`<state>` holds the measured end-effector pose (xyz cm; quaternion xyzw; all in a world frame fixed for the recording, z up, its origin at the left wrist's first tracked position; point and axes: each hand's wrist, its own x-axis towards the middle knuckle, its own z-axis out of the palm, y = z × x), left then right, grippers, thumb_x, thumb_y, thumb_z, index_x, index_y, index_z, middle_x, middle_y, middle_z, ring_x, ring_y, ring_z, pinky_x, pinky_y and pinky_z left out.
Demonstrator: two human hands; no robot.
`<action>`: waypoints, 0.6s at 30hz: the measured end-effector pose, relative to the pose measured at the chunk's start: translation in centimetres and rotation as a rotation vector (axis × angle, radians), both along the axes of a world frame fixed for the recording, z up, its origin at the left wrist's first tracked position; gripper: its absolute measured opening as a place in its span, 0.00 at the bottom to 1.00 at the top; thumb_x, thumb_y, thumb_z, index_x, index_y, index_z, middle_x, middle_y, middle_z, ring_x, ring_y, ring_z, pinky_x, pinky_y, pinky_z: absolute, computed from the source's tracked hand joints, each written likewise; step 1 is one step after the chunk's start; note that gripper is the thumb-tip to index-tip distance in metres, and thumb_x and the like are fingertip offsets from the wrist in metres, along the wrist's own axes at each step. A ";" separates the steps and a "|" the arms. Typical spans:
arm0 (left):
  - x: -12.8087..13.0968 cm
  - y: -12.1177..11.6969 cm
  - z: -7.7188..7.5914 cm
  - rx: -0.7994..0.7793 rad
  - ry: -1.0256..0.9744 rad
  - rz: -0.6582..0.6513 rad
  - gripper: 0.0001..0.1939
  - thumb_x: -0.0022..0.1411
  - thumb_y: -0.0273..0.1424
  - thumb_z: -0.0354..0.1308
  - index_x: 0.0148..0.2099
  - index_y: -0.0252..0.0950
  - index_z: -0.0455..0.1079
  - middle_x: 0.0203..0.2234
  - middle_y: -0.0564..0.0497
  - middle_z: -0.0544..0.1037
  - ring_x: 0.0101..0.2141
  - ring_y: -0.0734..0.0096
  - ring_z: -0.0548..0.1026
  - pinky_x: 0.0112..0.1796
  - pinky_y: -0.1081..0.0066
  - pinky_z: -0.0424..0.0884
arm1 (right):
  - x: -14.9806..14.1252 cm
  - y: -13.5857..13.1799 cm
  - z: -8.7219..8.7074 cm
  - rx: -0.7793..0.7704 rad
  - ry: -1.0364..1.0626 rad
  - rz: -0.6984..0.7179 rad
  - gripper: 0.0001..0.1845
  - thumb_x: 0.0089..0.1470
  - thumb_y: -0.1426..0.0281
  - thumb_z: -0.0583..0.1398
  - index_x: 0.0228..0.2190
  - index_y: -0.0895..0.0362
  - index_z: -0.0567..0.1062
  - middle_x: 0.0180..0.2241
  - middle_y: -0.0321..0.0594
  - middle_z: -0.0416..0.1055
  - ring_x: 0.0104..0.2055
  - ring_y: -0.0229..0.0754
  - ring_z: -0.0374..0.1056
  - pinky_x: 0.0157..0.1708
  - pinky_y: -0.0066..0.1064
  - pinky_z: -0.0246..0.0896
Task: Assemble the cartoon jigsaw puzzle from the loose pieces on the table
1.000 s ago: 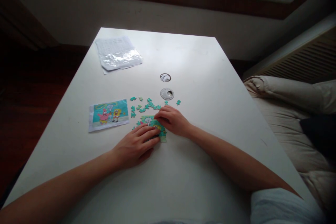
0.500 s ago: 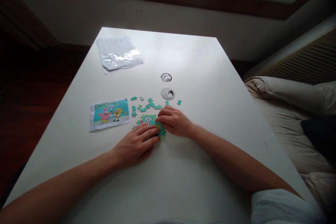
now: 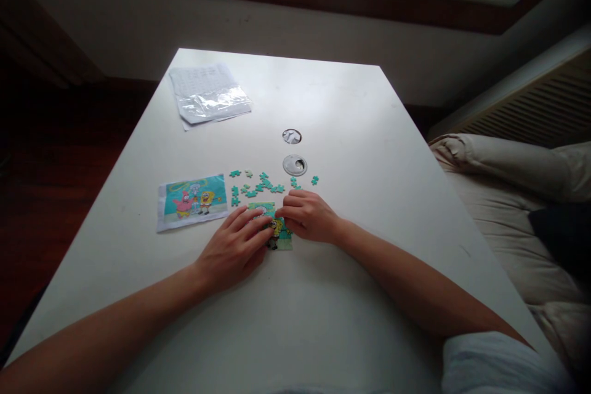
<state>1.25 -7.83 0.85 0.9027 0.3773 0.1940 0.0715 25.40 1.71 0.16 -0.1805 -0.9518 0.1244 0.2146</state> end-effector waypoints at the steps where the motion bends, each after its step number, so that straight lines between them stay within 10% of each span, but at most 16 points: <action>1: 0.0 0.0 0.0 -0.001 0.003 -0.002 0.17 0.69 0.28 0.53 0.58 0.36 0.71 0.57 0.44 0.74 0.61 0.54 0.67 0.65 0.46 0.59 | 0.0 0.0 0.0 -0.005 -0.008 0.001 0.11 0.62 0.75 0.54 0.37 0.55 0.76 0.30 0.40 0.70 0.34 0.42 0.62 0.38 0.34 0.58; 18: 0.3 0.0 0.2 -0.043 0.024 0.010 0.18 0.70 0.30 0.54 0.60 0.37 0.69 0.57 0.42 0.74 0.59 0.52 0.68 0.62 0.48 0.64 | -0.2 -0.1 -0.2 -0.044 -0.055 -0.024 0.11 0.64 0.73 0.54 0.39 0.55 0.76 0.31 0.40 0.73 0.35 0.41 0.65 0.40 0.33 0.57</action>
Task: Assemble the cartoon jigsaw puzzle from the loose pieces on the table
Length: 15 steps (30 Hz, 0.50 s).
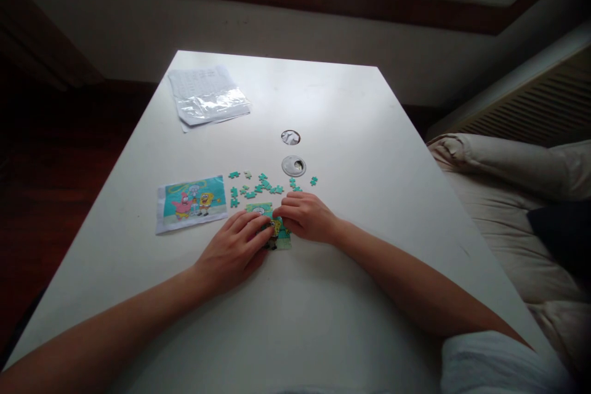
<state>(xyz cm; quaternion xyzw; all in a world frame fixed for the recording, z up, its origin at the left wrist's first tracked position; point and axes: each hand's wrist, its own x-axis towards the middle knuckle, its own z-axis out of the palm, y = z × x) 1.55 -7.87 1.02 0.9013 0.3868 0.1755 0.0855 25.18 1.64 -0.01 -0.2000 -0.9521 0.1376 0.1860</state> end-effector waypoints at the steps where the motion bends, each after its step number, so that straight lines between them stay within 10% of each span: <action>1: 0.0 0.0 0.0 -0.002 0.001 0.002 0.18 0.70 0.30 0.53 0.60 0.37 0.69 0.56 0.42 0.74 0.59 0.52 0.68 0.61 0.48 0.64 | 0.0 0.0 0.0 0.001 -0.002 0.001 0.11 0.64 0.73 0.54 0.39 0.55 0.76 0.32 0.40 0.73 0.35 0.41 0.65 0.40 0.33 0.57; 7: -0.1 0.1 0.0 -0.005 0.002 -0.012 0.18 0.70 0.29 0.53 0.60 0.36 0.69 0.57 0.42 0.73 0.58 0.52 0.68 0.61 0.47 0.64 | 1.3 1.2 0.6 0.043 -0.031 -0.058 0.12 0.63 0.74 0.54 0.40 0.54 0.77 0.32 0.40 0.74 0.37 0.43 0.66 0.41 0.34 0.57; 12: -0.2 0.0 0.1 -0.024 0.008 0.011 0.19 0.69 0.29 0.54 0.60 0.36 0.68 0.58 0.41 0.72 0.58 0.52 0.68 0.61 0.47 0.65 | 4.6 3.5 2.0 0.029 -0.077 -0.693 0.11 0.63 0.70 0.54 0.41 0.55 0.77 0.35 0.42 0.75 0.38 0.44 0.67 0.40 0.35 0.58; 15: -0.2 -0.1 0.0 -0.022 0.025 0.014 0.19 0.69 0.29 0.53 0.61 0.36 0.68 0.60 0.40 0.70 0.59 0.52 0.67 0.61 0.47 0.64 | 5.4 3.6 2.6 0.013 -0.260 -0.840 0.11 0.62 0.64 0.59 0.42 0.54 0.77 0.37 0.43 0.75 0.39 0.46 0.68 0.36 0.34 0.55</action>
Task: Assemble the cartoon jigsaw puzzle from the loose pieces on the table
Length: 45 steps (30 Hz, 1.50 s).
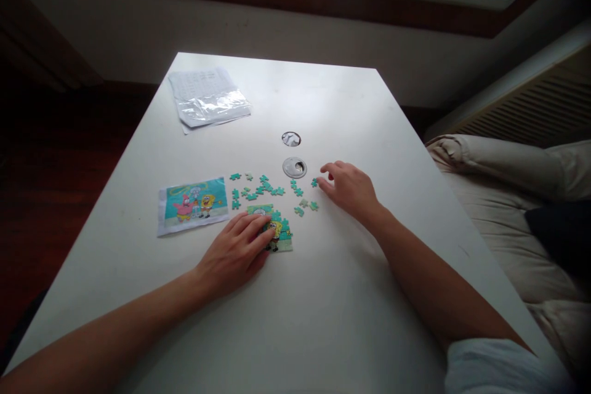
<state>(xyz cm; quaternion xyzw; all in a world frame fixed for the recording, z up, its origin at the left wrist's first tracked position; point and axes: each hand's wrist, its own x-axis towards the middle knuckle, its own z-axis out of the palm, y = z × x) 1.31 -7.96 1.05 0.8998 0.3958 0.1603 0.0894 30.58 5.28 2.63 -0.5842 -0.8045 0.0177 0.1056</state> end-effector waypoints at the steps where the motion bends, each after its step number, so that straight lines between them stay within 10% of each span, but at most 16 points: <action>1: 0.0 0.0 -0.1 0.001 0.006 -0.001 0.20 0.69 0.29 0.53 0.61 0.36 0.68 0.61 0.40 0.69 0.59 0.52 0.67 0.62 0.47 0.64 | 0.0 -0.2 0.1 -0.019 -0.041 -0.004 0.11 0.61 0.62 0.60 0.42 0.54 0.78 0.38 0.44 0.75 0.39 0.47 0.68 0.35 0.34 0.55; 45: 0.0 0.1 0.0 -0.001 0.003 0.009 0.20 0.68 0.30 0.54 0.61 0.37 0.68 0.62 0.40 0.69 0.59 0.50 0.67 0.62 0.46 0.63 | -0.3 1.6 -3.1 -0.131 0.369 0.392 0.09 0.61 0.72 0.58 0.40 0.53 0.78 0.33 0.38 0.68 0.35 0.40 0.63 0.38 0.30 0.58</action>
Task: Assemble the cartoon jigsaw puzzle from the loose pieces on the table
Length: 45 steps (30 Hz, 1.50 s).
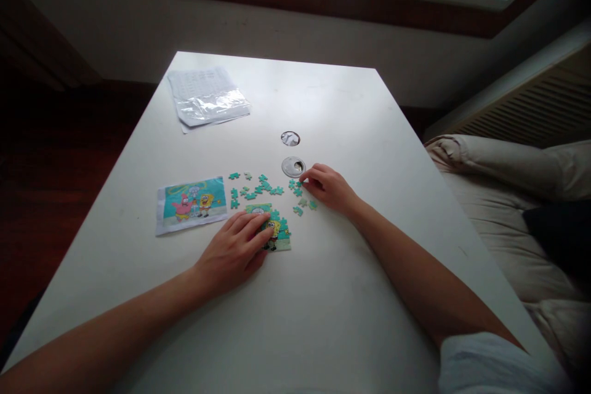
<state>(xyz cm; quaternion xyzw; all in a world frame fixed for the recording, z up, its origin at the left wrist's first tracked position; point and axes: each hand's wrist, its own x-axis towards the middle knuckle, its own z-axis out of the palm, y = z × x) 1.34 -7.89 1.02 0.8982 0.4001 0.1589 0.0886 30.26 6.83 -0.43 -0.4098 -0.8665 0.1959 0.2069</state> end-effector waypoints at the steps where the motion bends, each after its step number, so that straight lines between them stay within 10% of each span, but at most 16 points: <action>1: 0.0 0.0 0.0 -0.001 -0.004 -0.001 0.20 0.68 0.30 0.54 0.61 0.37 0.68 0.62 0.40 0.69 0.59 0.51 0.67 0.61 0.46 0.64 | 0.2 0.2 -0.1 -0.008 0.015 0.002 0.10 0.61 0.72 0.58 0.41 0.53 0.78 0.33 0.38 0.68 0.34 0.40 0.63 0.37 0.30 0.58; 45: 0.0 0.2 0.0 0.010 -0.006 -0.004 0.19 0.68 0.30 0.54 0.60 0.37 0.69 0.61 0.41 0.70 0.58 0.51 0.67 0.61 0.47 0.64 | -0.3 0.1 -0.7 0.084 0.123 -0.031 0.07 0.59 0.74 0.60 0.37 0.53 0.77 0.30 0.36 0.67 0.32 0.40 0.62 0.34 0.31 0.57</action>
